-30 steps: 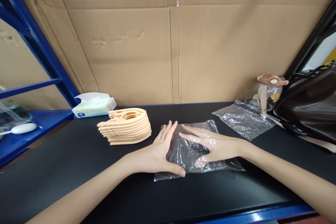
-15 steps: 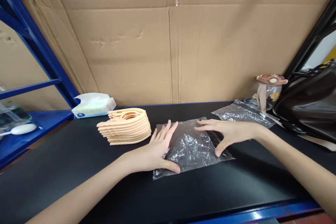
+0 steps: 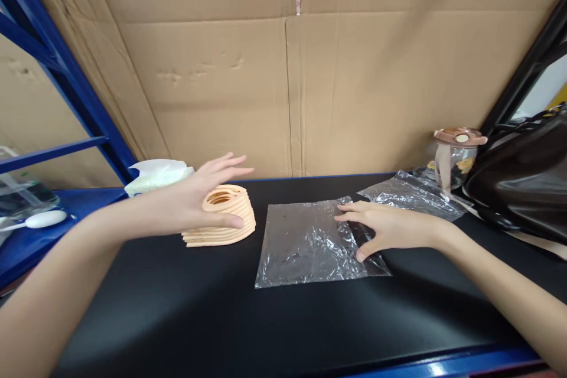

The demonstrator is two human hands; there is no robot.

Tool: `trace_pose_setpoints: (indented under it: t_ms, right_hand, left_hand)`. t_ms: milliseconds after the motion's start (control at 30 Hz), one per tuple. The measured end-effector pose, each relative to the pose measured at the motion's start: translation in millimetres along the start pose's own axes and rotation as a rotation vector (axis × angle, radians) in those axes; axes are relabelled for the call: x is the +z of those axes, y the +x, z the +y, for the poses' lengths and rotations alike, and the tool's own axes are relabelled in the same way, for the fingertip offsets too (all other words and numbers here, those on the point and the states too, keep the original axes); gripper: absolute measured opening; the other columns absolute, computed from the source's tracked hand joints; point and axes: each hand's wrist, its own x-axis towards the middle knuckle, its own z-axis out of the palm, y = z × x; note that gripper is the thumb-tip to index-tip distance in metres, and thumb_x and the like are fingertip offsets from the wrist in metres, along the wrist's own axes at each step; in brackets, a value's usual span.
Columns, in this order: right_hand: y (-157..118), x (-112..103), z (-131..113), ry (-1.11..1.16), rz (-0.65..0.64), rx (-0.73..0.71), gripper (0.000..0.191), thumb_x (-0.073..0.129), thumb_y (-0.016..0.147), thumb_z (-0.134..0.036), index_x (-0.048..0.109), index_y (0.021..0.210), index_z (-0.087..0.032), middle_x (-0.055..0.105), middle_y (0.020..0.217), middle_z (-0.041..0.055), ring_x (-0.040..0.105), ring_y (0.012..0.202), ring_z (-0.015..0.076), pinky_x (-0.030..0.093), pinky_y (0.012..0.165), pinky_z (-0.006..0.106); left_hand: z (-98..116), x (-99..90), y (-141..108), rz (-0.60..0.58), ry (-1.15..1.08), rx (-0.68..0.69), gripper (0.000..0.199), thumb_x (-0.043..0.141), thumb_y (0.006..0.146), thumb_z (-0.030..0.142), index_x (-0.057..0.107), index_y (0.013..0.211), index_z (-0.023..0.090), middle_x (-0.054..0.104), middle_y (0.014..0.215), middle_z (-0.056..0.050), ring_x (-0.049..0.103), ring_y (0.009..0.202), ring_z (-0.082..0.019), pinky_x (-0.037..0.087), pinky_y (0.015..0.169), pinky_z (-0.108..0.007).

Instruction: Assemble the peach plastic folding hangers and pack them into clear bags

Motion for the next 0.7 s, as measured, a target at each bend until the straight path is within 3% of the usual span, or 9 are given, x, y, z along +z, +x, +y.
trace_pose_setpoints:
  t_ms: [100, 200, 333, 467, 600, 700]
  right_hand:
    - [-2, -4, -1, -0.070, 0.068, 0.016, 0.061, 0.063, 0.074, -0.055, 0.057, 0.125, -0.022, 0.054, 0.131, 0.0110, 0.048, 0.121, 0.0339, 0.038, 0.098, 0.047]
    - [-3, -7, -3, -0.029, 0.067, 0.035, 0.046, 0.062, 0.078, -0.045, 0.059, 0.120, -0.025, 0.064, 0.117, 0.0049, 0.058, 0.107, 0.0286, 0.044, 0.089, 0.041]
    - [0, -7, -7, -0.071, 0.143, 0.048, 0.028, 0.057, 0.084, -0.038, 0.063, 0.109, -0.025, 0.068, 0.105, 0.0022, 0.061, 0.097, 0.0254, 0.046, 0.082, 0.039]
    - [4, -6, -10, -0.174, 0.284, 0.020, 0.023, 0.052, 0.088, -0.037, 0.063, 0.101, -0.022, 0.069, 0.102, 0.0041, 0.062, 0.093, 0.0252, 0.046, 0.080, 0.039]
    - [7, -8, -11, -0.229, 0.397, -0.011, 0.022, 0.048, 0.090, -0.036, 0.063, 0.098, -0.022, 0.069, 0.097, 0.0037, 0.062, 0.090, 0.0237, 0.046, 0.079, 0.038]
    - [8, -9, -15, -0.238, 0.490, -0.030, 0.021, 0.048, 0.091, -0.033, 0.064, 0.098, -0.021, 0.069, 0.095, 0.0037, 0.061, 0.091, 0.0231, 0.043, 0.084, 0.039]
  left_hand:
    - [-34, -3.8, -6, -0.039, 0.030, -0.117, 0.083, 0.057, 0.071, 0.067, 0.033, 0.141, 0.029, 0.015, 0.155, 0.001, 0.007, 0.140, -0.037, 0.013, 0.109, -0.055]
    - [-51, -0.3, -14, -0.073, 0.027, -0.201, 0.081, 0.059, 0.071, 0.063, 0.036, 0.139, 0.026, 0.019, 0.154, -0.002, 0.009, 0.140, -0.034, 0.014, 0.111, -0.049]
    - [-53, 2.9, -20, -0.044, 0.011, -0.184, 0.066, 0.051, 0.081, 0.056, 0.040, 0.134, 0.019, 0.031, 0.148, 0.000, 0.025, 0.135, -0.032, 0.019, 0.109, -0.046]
    - [-61, 4.2, -17, -0.034, 0.019, -0.170, 0.063, 0.053, 0.079, 0.058, 0.046, 0.129, 0.022, 0.041, 0.141, 0.003, 0.034, 0.130, -0.033, 0.026, 0.107, -0.044]
    - [-70, 3.8, -12, -0.075, -0.012, -0.222, 0.066, 0.061, 0.070, 0.060, 0.049, 0.124, 0.025, 0.039, 0.144, -0.006, 0.035, 0.131, -0.033, 0.033, 0.104, -0.043]
    - [-61, 0.3, -11, -0.021, -0.065, -0.238, 0.071, 0.062, 0.070, 0.062, 0.045, 0.127, 0.023, 0.040, 0.142, -0.010, 0.041, 0.126, -0.033, 0.037, 0.101, -0.044]
